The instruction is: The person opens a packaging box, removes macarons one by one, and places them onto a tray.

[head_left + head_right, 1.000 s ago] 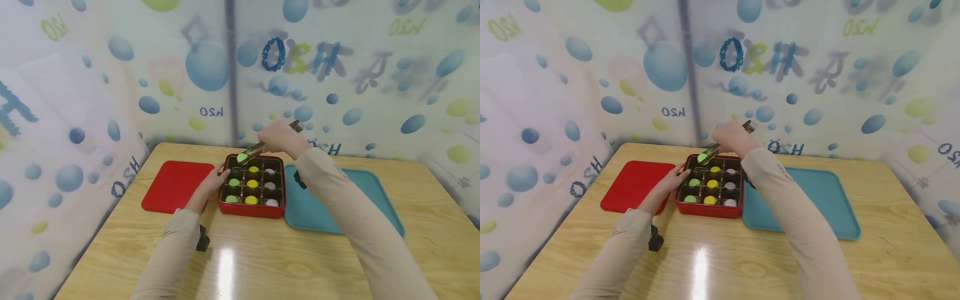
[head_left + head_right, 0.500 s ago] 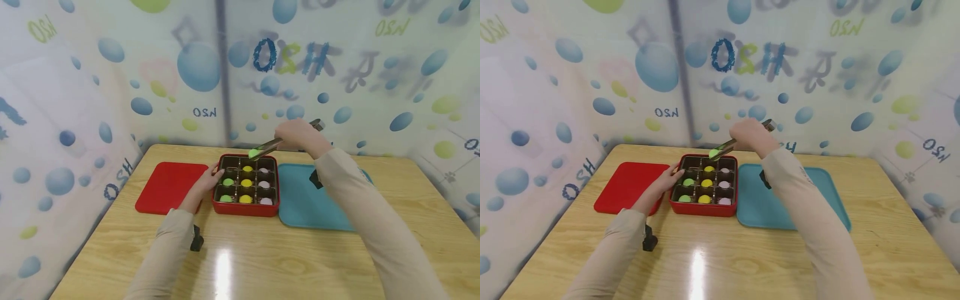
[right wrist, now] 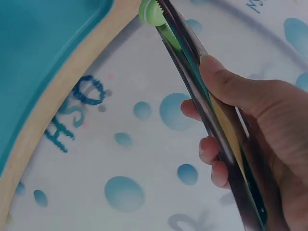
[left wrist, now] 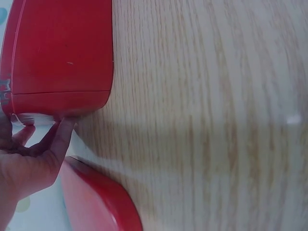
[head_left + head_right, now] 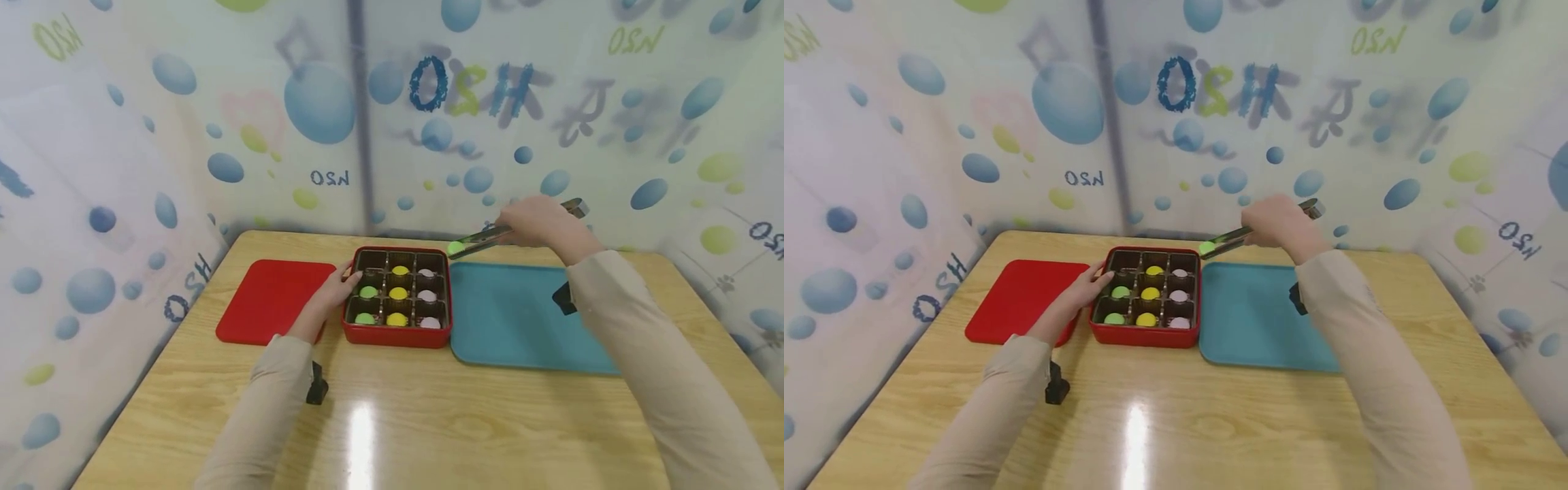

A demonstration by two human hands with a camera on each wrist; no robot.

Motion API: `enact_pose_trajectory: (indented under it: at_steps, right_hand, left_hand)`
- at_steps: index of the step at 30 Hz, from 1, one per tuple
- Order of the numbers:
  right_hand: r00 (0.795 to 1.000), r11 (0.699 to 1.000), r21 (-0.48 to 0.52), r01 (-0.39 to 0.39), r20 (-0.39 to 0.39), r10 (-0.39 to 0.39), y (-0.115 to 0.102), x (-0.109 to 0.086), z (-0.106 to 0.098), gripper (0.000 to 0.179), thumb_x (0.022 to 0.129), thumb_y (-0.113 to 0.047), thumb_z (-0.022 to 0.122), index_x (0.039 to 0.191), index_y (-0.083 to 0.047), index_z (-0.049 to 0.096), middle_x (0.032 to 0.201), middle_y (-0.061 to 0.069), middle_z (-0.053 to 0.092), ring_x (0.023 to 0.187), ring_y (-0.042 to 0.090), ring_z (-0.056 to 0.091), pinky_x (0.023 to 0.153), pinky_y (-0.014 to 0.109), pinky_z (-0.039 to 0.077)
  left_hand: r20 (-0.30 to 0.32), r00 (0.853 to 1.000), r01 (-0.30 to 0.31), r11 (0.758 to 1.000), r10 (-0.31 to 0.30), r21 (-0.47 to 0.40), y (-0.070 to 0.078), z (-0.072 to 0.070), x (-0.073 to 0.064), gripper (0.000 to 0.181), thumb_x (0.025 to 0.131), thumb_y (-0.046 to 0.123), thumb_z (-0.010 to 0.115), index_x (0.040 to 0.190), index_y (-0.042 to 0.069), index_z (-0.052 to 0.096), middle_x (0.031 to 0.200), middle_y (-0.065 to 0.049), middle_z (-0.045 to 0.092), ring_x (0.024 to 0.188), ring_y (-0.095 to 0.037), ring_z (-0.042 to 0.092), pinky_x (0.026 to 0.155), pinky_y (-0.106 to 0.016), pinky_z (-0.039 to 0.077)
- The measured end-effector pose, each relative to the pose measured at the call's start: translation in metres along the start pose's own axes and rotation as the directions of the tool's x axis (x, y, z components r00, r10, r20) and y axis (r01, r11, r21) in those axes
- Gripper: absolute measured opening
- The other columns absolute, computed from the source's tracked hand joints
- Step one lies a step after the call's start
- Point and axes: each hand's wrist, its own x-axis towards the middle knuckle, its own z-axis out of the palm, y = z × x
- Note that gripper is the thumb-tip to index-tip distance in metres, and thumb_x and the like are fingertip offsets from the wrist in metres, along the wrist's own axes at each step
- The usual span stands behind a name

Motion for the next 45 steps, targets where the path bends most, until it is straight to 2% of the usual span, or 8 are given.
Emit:
enact_pose_trajectory:
  at_steps: [3,11,15,25,30,35,39,45]
  right_hand:
    - [0.999,1.0,0.006,-0.029,0.029,0.029,0.004,-0.002,0.007,0.017,0.085,-0.024,0.064,0.094,-0.01,0.067,0.084,0.004,0.066,0.069,0.018,0.06,0.061,0.035,0.048]
    - [0.998,0.998,0.053,-0.033,0.056,0.03,0.01,-0.001,0.037,0.014,0.083,-0.022,0.067,0.088,-0.009,0.066,0.082,0.004,0.064,0.068,0.018,0.058,0.065,0.038,0.049]
    - [0.997,0.999,0.033,-0.026,0.073,0.024,0.011,-0.002,0.047,0.021,0.081,-0.023,0.068,0.095,-0.007,0.067,0.088,0.005,0.066,0.074,0.02,0.061,0.07,0.038,0.051]
    - [0.987,0.997,0.05,-0.052,0.157,0.044,0.013,-0.004,0.053,0.02,0.084,-0.024,0.065,0.096,-0.008,0.066,0.084,0.004,0.064,0.069,0.016,0.057,0.069,0.038,0.049]
    - [0.984,0.99,0.111,-0.087,0.166,0.068,0.017,-0.008,0.051,0.025,0.085,-0.025,0.064,0.101,-0.007,0.064,0.093,0.008,0.065,0.078,0.021,0.059,0.072,0.041,0.048]
    - [0.986,0.983,0.146,-0.108,0.146,0.086,0.023,-0.01,0.046,0.04,0.087,-0.025,0.061,0.118,0.0,0.058,0.114,0.019,0.061,0.099,0.034,0.059,0.081,0.048,0.047]
    - [0.992,0.982,0.154,-0.108,0.088,0.095,0.026,-0.01,0.04,0.045,0.088,-0.027,0.06,0.123,0.0,0.055,0.118,0.021,0.059,0.1,0.034,0.059,0.08,0.049,0.047]
    - [0.999,0.975,0.221,-0.038,-0.019,0.043,0.019,-0.008,0.034,0.046,0.088,-0.031,0.059,0.125,-0.003,0.055,0.122,0.02,0.058,0.106,0.035,0.057,0.079,0.048,0.048]
  left_hand:
    - [-0.004,1.0,0.003,1.0,-0.003,0.006,-0.001,-0.001,0.001,0.059,0.097,0.033,0.04,0.148,0.019,0.014,0.147,-0.02,0.028,0.134,-0.034,0.029,0.108,-0.05,0.027]
    - [0.008,1.0,-0.012,1.0,0.012,0.009,-0.003,-0.001,0.002,0.059,0.098,0.034,0.039,0.148,0.017,0.013,0.147,-0.022,0.026,0.135,-0.035,0.028,0.108,-0.049,0.028]
    - [0.016,1.0,-0.024,1.0,0.024,-0.004,-0.004,0.001,0.003,0.058,0.098,0.033,0.037,0.148,0.016,0.012,0.147,-0.023,0.025,0.135,-0.035,0.028,0.107,-0.048,0.03]
    - [0.004,1.0,-0.003,1.0,0.003,-0.021,-0.002,0.005,0.002,0.058,0.098,0.032,0.04,0.148,0.019,0.014,0.146,-0.021,0.029,0.134,-0.034,0.03,0.107,-0.049,0.03]
    - [-0.001,1.0,0.001,1.0,-0.001,-0.019,-0.001,0.004,0.002,0.058,0.098,0.033,0.04,0.148,0.02,0.014,0.146,-0.021,0.029,0.133,-0.034,0.032,0.107,-0.048,0.031]
    - [-0.001,1.0,-0.004,1.0,0.004,-0.011,-0.001,0.002,0.001,0.058,0.098,0.033,0.039,0.148,0.019,0.013,0.146,-0.021,0.028,0.133,-0.034,0.031,0.107,-0.048,0.031]
    - [0.003,1.0,-0.011,1.0,0.011,-0.014,-0.001,0.001,-0.001,0.058,0.098,0.032,0.039,0.148,0.018,0.012,0.147,-0.021,0.027,0.134,-0.034,0.03,0.107,-0.048,0.031]
    - [0.004,1.0,-0.005,1.0,0.006,-0.027,0.0,0.001,0.0,0.058,0.098,0.033,0.039,0.148,0.019,0.014,0.147,-0.021,0.027,0.134,-0.034,0.03,0.107,-0.048,0.03]
